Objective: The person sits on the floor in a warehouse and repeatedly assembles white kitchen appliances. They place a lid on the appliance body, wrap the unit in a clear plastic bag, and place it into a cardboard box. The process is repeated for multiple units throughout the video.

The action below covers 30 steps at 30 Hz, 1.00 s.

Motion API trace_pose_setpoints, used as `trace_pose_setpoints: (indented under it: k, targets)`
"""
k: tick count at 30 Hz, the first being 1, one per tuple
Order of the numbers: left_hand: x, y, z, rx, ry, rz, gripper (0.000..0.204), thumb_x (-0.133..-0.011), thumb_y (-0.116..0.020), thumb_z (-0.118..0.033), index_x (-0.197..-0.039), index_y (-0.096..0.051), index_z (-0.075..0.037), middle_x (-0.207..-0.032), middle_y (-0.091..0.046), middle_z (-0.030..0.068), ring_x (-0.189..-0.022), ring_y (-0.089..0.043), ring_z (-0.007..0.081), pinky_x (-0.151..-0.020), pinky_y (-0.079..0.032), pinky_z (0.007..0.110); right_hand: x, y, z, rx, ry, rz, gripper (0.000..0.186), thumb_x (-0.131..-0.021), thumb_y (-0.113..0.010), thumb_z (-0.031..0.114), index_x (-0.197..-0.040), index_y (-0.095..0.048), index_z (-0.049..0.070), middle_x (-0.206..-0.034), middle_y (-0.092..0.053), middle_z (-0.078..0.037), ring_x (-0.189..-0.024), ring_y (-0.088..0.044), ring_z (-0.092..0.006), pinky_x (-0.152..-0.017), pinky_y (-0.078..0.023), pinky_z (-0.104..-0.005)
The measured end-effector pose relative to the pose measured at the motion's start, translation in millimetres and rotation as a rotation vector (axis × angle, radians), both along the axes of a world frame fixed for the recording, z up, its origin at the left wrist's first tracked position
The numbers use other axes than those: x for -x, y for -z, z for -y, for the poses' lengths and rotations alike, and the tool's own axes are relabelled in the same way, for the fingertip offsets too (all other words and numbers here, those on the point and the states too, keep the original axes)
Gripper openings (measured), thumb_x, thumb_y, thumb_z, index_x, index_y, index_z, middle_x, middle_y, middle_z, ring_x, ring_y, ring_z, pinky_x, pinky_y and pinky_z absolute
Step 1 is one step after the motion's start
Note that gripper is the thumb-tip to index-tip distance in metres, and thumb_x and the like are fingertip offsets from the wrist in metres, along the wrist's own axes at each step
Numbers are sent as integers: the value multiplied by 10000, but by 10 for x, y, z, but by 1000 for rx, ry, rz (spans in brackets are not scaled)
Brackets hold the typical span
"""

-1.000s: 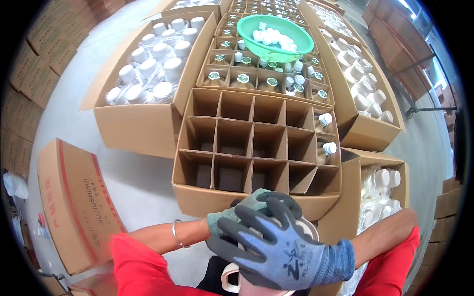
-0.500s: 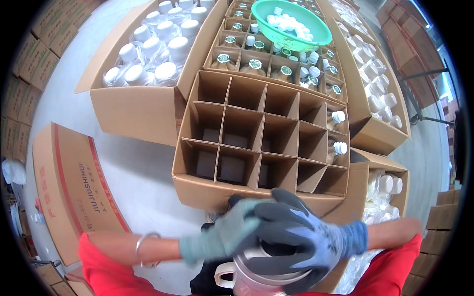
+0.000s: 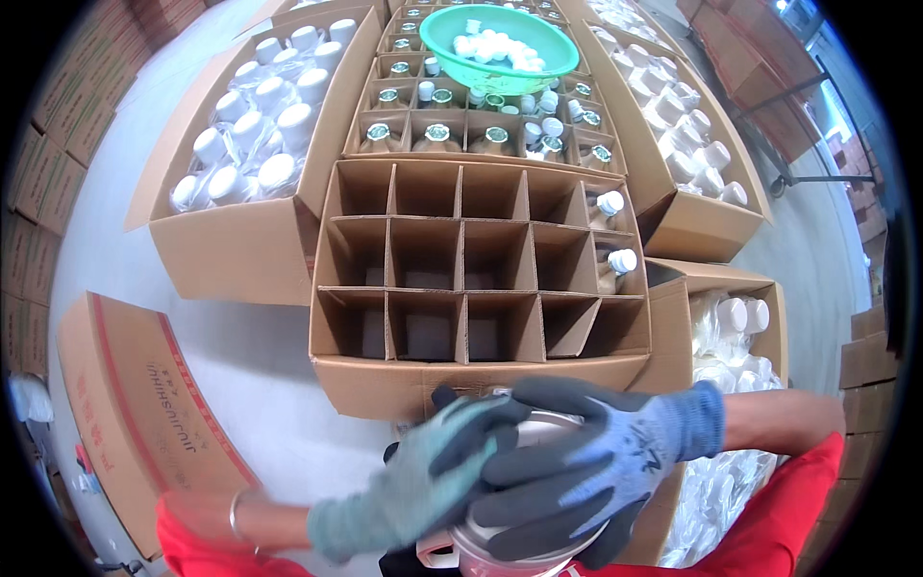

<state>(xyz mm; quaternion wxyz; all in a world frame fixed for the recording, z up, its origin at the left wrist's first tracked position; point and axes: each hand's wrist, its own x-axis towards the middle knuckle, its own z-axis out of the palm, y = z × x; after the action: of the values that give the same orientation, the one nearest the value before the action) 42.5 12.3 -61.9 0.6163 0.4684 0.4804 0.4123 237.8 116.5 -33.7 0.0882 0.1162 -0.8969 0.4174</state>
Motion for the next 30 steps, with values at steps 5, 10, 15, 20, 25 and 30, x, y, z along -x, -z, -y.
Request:
trace_pose_setpoints:
  k: [5,10,15,20,25,30]
  targets:
    - [220,331,-159,-595,344,0,344,-870,-674,-173,-1198,-652,-73,-1258,-572,140,-1143,-560,283,-983,-478,402,147,238,149,18,21,-18,835,-790,-569,628,-1497,-370,230,-1545,-270,-200,-1423,-241,-460,-1097,-170,-718]
    - [252,565,-274,101,359,361,507,-813,-750,-210,-1273,-594,-65,-1223,-631,90,-1135,-598,217,-969,-509,341,75,-27,339,-231,319,139,770,-821,-623,537,-1447,-420,139,-1510,-335,-183,-1397,-307,-411,-1119,-216,-615]
    - [161,767,-182,-199,189,-111,436,-808,-724,-158,-1194,-615,12,-1200,-639,151,-1087,-616,261,-937,-485,381,-245,-108,190,194,545,-110,652,-873,-649,362,-1401,-457,32,-1367,-491,-200,-1237,-495,-361,-1034,-384,-530]
    - [-268,868,-283,-346,-127,-22,393,-852,-733,-92,-1194,-591,39,-1186,-645,146,-1079,-648,232,-867,-550,331,-1060,590,227,595,1382,247,521,-877,-692,228,-1332,-519,41,-902,-640,-177,-842,-673,-250,-751,-518,-295]
    - [-81,990,-321,-343,11,-68,502,-867,-745,-150,-1273,-524,48,-1259,-594,180,-1169,-605,268,-1032,-484,413,-1133,1975,848,448,1253,476,466,-881,-677,265,-1282,-570,52,-998,-675,-214,-930,-681,-310,-818,-520,-378]
    - [-9,995,-433,-4,-85,62,461,-977,-588,-337,-1269,-565,20,-1234,-620,157,-1108,-629,242,-1012,-496,379,-1299,1373,264,983,1384,381,311,-912,-672,284,-1058,-623,13,-867,-674,-94,-741,-671,-162,-643,-559,-313]
